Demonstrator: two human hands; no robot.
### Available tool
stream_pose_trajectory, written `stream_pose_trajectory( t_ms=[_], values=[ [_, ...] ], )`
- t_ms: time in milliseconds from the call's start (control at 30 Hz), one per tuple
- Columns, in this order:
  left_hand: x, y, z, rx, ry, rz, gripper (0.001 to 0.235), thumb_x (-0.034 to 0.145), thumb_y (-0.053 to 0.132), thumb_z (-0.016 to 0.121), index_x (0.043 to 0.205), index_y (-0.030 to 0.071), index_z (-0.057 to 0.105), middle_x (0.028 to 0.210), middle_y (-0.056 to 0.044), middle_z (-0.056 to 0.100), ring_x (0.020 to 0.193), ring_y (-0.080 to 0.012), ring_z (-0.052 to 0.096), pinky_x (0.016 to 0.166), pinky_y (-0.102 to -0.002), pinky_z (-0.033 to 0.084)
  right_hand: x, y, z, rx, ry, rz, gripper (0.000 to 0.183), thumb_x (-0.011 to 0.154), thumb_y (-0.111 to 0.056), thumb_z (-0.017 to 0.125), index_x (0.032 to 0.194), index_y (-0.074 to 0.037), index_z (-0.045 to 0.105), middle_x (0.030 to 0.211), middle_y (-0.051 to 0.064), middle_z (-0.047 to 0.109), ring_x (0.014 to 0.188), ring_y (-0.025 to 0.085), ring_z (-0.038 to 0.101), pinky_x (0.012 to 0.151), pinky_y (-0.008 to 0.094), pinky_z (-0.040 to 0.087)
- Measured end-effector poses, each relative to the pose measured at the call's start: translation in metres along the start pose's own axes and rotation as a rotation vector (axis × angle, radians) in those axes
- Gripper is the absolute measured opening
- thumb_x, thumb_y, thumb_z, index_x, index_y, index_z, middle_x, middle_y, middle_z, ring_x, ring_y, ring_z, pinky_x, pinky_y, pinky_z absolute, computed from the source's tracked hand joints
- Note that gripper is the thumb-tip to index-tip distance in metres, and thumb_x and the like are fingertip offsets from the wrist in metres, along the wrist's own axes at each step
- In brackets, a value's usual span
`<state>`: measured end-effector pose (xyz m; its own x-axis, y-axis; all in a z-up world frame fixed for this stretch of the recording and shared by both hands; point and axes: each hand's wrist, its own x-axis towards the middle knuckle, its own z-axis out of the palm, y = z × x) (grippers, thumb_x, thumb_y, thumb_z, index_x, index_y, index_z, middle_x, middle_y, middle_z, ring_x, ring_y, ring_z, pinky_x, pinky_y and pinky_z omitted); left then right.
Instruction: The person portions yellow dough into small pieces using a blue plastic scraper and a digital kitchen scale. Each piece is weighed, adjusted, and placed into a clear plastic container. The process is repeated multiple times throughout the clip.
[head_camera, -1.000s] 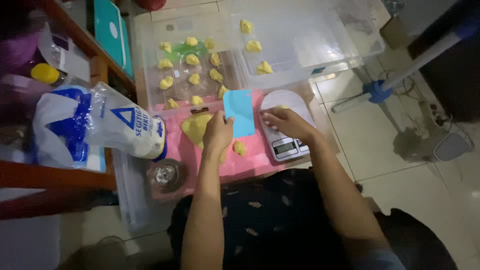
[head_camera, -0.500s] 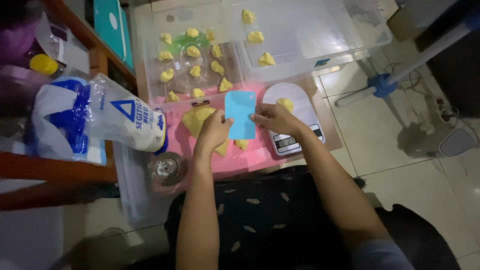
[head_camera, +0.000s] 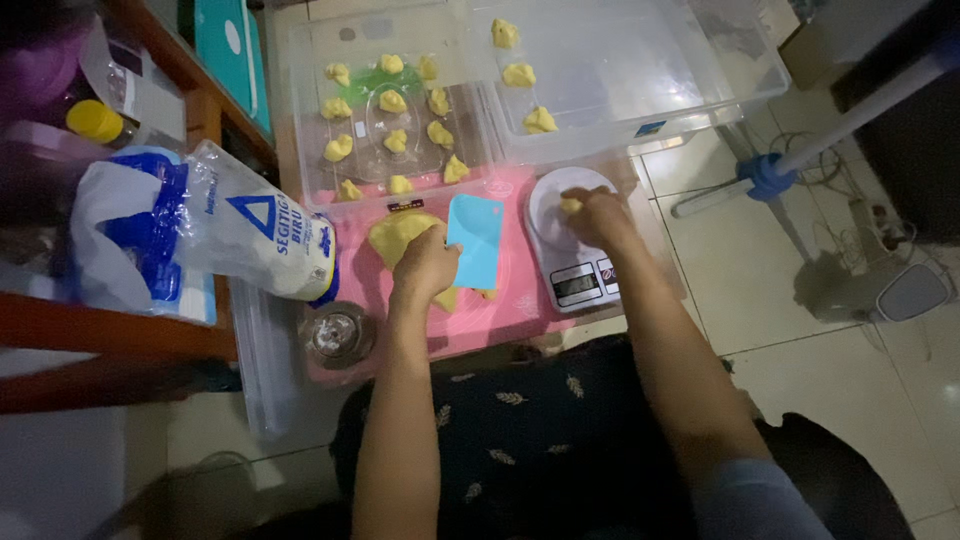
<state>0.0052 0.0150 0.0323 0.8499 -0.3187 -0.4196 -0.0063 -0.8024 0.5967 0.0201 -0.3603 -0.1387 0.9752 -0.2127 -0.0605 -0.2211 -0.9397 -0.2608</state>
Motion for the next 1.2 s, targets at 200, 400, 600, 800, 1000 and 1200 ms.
stream_pose_trajectory(
  t_ms=[200,400,600,800,1000,1200],
  values=[
    [0.006,0.003,0.003,0.022,-0.030,-0.028,0.036,0.108,0.033,0.057,0.125,0.002,0.064,0.125,-0.027,0.071,0.130,-0.0482,0.066,0.102,-0.062,0.053,0.002,-0.014,0.014,0.069,0.035,0.039,0.022,0.089,-0.023,0.079,0.110,-0.028,0.078,0.110,0.009,0.057,0.094,0.042,0.078,0.074,0.044,0.066],
    [0.007,0.007,-0.004,0.089,-0.043,-0.113,0.039,0.110,0.032,0.053,0.138,0.006,0.060,0.137,-0.022,0.070,0.137,-0.0427,0.065,0.109,-0.065,0.051,-0.100,-0.152,-0.211,0.882,-0.292,-0.237,0.033,0.095,-0.006,0.081,0.126,-0.001,0.073,0.118,0.021,0.069,0.108,0.034,0.074,0.097,0.046,0.063],
    [0.013,0.002,0.012,0.166,0.004,-0.094,0.015,0.109,0.024,0.048,0.110,0.010,0.055,0.099,-0.015,0.072,0.090,-0.0417,0.068,0.064,-0.055,0.047,0.012,-0.112,-0.282,0.640,0.088,-0.312,0.035,0.102,0.016,0.056,0.120,-0.008,0.075,0.112,0.006,0.078,0.097,0.015,0.073,0.084,0.026,0.055],
    [0.022,0.000,0.003,0.146,-0.036,-0.157,0.031,0.105,0.007,0.035,0.122,0.011,0.060,0.112,-0.011,0.073,0.094,-0.0374,0.069,0.066,-0.052,0.048,0.063,-0.109,-0.279,0.078,-0.293,0.268,0.061,0.080,-0.020,0.067,0.141,-0.025,0.063,0.089,0.012,0.068,0.086,0.025,0.063,0.072,0.042,0.049],
    [0.016,0.010,-0.006,0.071,-0.093,-0.151,0.031,0.111,0.025,0.049,0.131,0.006,0.063,0.126,-0.022,0.075,0.129,-0.0413,0.070,0.107,-0.062,0.053,0.150,-0.020,-0.201,0.053,-0.299,0.201,0.047,0.084,-0.042,0.082,0.126,-0.021,0.080,0.099,0.017,0.085,0.095,0.031,0.082,0.082,0.038,0.063],
    [0.023,0.008,0.003,0.097,-0.068,-0.112,0.030,0.110,0.023,0.053,0.131,0.005,0.064,0.124,-0.022,0.076,0.128,-0.0404,0.071,0.106,-0.064,0.053,0.190,0.017,-0.166,-0.275,-0.195,0.119,0.043,0.081,-0.063,0.088,0.113,-0.035,0.088,0.111,0.012,0.085,0.111,0.043,0.078,0.094,0.052,0.064]
  ],
)
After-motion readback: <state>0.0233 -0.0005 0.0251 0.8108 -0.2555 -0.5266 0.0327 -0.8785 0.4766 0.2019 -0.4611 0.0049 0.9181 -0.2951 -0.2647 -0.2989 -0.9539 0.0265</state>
